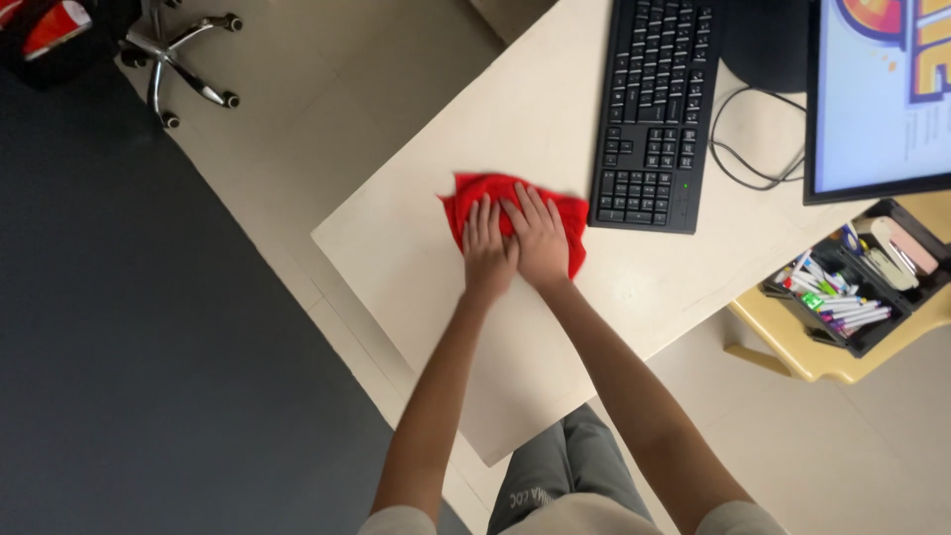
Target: The person wipes a small desk fan with a red cloth, then plugs in a power strip. They proceed to wipe the desk surface, moving a calculator and a blue box aside to clean underneath. Finally, they organize pens and markers into a plastic container.
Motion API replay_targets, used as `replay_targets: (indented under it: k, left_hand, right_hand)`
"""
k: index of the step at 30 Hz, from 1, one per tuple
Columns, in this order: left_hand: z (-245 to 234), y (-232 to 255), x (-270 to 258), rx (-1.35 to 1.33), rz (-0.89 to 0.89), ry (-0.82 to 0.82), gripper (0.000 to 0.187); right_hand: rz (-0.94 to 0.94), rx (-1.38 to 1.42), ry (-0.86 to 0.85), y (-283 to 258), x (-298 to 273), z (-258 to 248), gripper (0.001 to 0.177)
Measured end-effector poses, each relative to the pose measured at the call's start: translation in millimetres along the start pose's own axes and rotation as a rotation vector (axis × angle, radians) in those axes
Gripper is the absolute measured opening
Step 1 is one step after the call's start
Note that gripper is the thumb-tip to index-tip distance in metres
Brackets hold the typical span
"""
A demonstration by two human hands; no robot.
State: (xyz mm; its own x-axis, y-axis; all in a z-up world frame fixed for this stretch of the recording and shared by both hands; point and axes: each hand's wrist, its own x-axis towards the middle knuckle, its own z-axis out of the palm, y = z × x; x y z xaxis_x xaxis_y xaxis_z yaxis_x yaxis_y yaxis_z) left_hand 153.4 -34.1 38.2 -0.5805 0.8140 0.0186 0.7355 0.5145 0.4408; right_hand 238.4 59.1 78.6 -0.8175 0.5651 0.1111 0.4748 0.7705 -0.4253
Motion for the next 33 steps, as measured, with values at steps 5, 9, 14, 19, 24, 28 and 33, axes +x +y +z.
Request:
replay_targets:
  k: [5,9,14,19,24,28,33]
  left_hand:
    - [-12,64,-44,-0.006,0.001,-0.126,0.058]
    - [-7,91,-32,-0.397,-0.141,-0.166,0.024]
    - [59,109,8,-0.775,-0.223,-0.087,0.037]
    - [108,102,37,-0.985,-0.345,-0.092,0.039]
    - [85,106,71,-1.062,-0.722,-0.369,0.039]
    - [108,97,71,-1.067,-0.678,-0.497,0.042]
    - [77,143,60,-1.4,-0.644,-0.49,0.048]
  right_hand:
    - [0.045,0.063,0.026,12,-84,-47,0.061]
    - [0.077,0.08,-0.025,39,-130,-84,0.061]
    - [0.125,0.046,-0.011,68,-152,-116,0.061]
    - [0.283,0.023,0.054,78,-163,-127,0.061]
    - [0.292,0.03,0.067,78,-163,-125,0.061]
    - [0.295,0.024,0.066,79,-161,-123,0.061]
    - [0.3,0.038,0.059,80,-162,-122,0.062]
